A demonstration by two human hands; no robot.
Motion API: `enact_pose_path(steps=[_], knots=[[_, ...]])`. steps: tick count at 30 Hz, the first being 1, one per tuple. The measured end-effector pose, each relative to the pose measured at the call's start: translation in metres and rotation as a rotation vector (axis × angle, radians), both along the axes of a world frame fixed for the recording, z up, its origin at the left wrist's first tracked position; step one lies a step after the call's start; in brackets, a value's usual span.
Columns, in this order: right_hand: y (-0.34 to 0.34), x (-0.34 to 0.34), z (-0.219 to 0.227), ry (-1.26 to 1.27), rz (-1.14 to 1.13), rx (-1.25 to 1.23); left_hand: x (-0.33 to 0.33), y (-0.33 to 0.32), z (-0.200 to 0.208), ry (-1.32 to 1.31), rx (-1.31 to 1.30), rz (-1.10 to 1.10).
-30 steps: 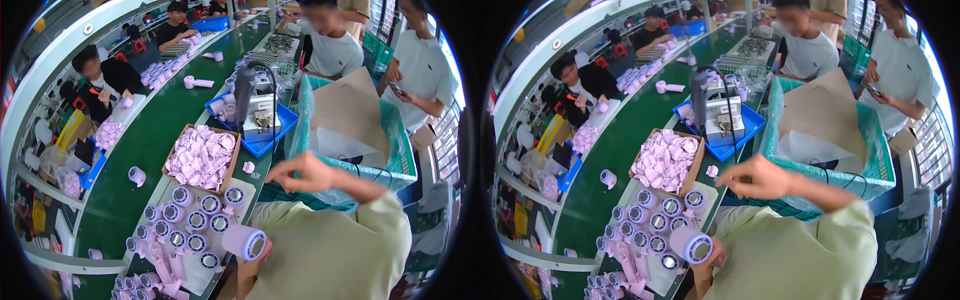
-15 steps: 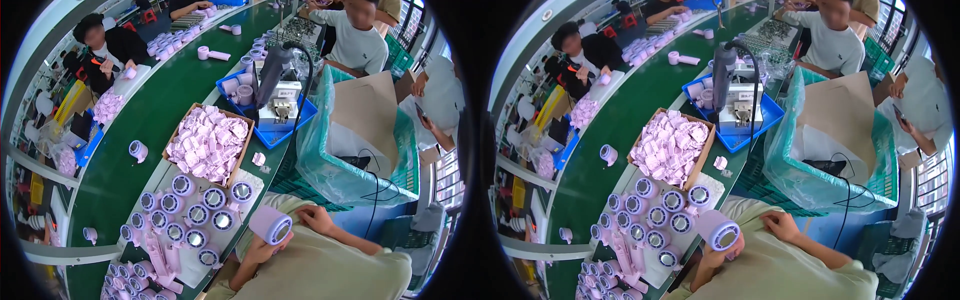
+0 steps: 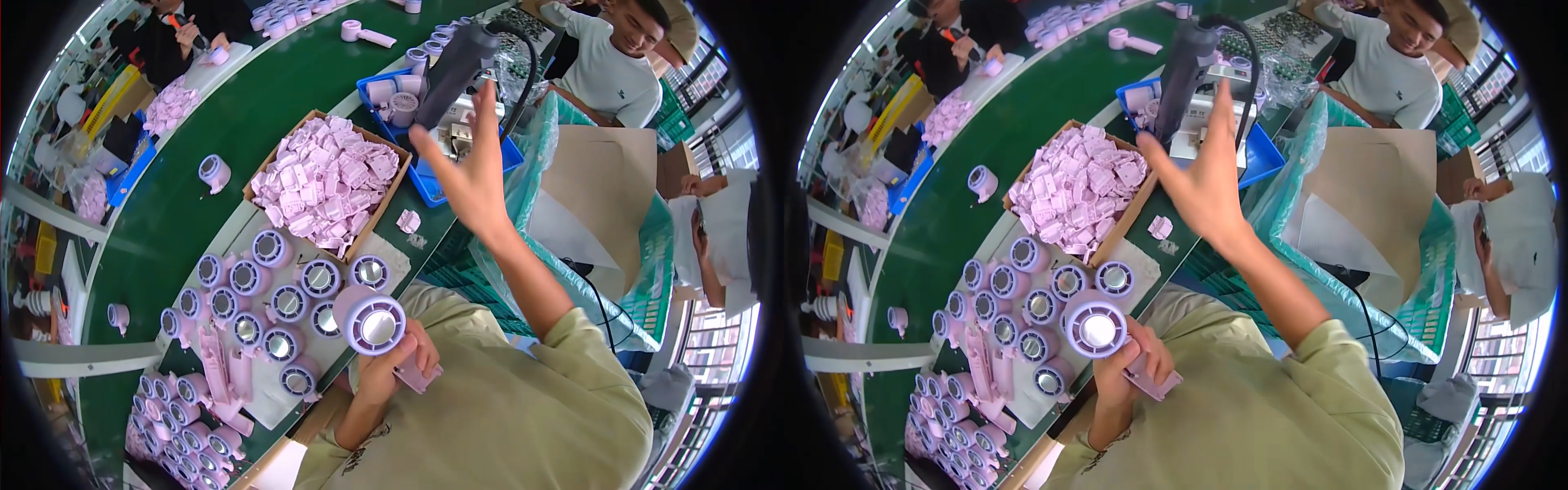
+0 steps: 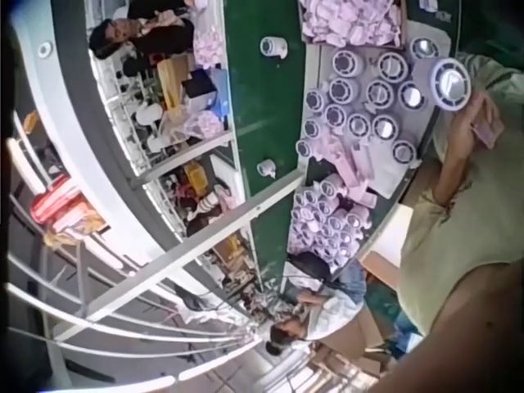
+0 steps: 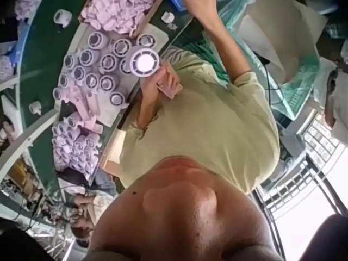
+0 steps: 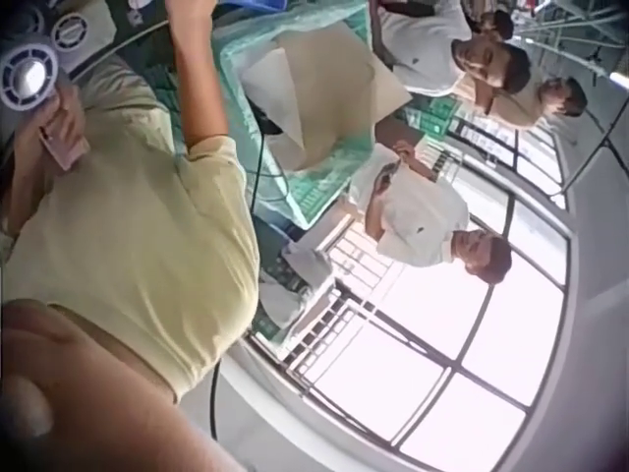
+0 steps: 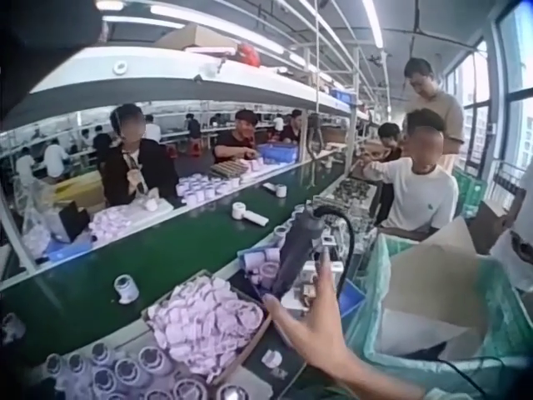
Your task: The person assembles handheld fans by attaching the fan heads to the handle casings, driving screws with an electric screwdriver, and placing the assembled fans onto the conveyor belt.
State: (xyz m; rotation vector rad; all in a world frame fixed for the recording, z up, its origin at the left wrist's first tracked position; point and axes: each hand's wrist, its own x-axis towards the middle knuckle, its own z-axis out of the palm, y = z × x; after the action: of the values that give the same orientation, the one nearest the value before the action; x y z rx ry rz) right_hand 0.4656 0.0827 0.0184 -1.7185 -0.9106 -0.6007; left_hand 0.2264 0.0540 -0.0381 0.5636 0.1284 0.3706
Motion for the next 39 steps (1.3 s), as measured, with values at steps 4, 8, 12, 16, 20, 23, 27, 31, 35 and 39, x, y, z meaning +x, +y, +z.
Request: enact_pose_path(steps=[4, 8, 12, 16, 20, 23, 27, 31, 35, 39], knots=[[0.013, 0.035, 0.019, 0.264, 0.226, -0.036, 0.006, -0.003, 0.006, 0.018, -0.024, 0.041], [-0.010, 0.041, 0.017, 0.395, 0.383, 0.244, 0.004, -0.006, 0.002, 0.023, -0.010, 0.061], [-0.036, 0.049, 0.022, 0.277, 0.454, 0.775, 0.010, -0.005, 0.000, 0.077, -0.010, 0.024], [-0.035, 0.054, 0.016, 0.340, 0.385, 0.666, 0.020, -0.005, 0.003, 0.132, -0.174, 0.001], [-0.020, 0.054, 0.010, 0.309, 0.348, 0.624, 0.027, -0.006, 0.001, 0.154, -0.303, -0.016], [-0.003, 0.057, -0.002, 0.287, 0.242, 0.552, 0.030, -0.007, 0.003, 0.188, -0.322, -0.020], [-0.003, 0.055, -0.001, 0.320, 0.196, 0.493, 0.030, -0.008, 0.004, 0.277, -0.281, -0.035], [-0.009, 0.052, 0.005, 0.439, 0.304, 0.492, 0.037, -0.002, 0.004, 0.321, -0.224, -0.011], [-0.034, 0.008, 0.021, 0.757, 0.599, 0.694, 0.036, 0.001, 0.005, 0.344, -0.231, 0.063], [-0.065, -0.027, 0.039, 0.747, 1.103, 0.761, 0.048, 0.007, 0.013, 0.341, -0.300, 0.133]])
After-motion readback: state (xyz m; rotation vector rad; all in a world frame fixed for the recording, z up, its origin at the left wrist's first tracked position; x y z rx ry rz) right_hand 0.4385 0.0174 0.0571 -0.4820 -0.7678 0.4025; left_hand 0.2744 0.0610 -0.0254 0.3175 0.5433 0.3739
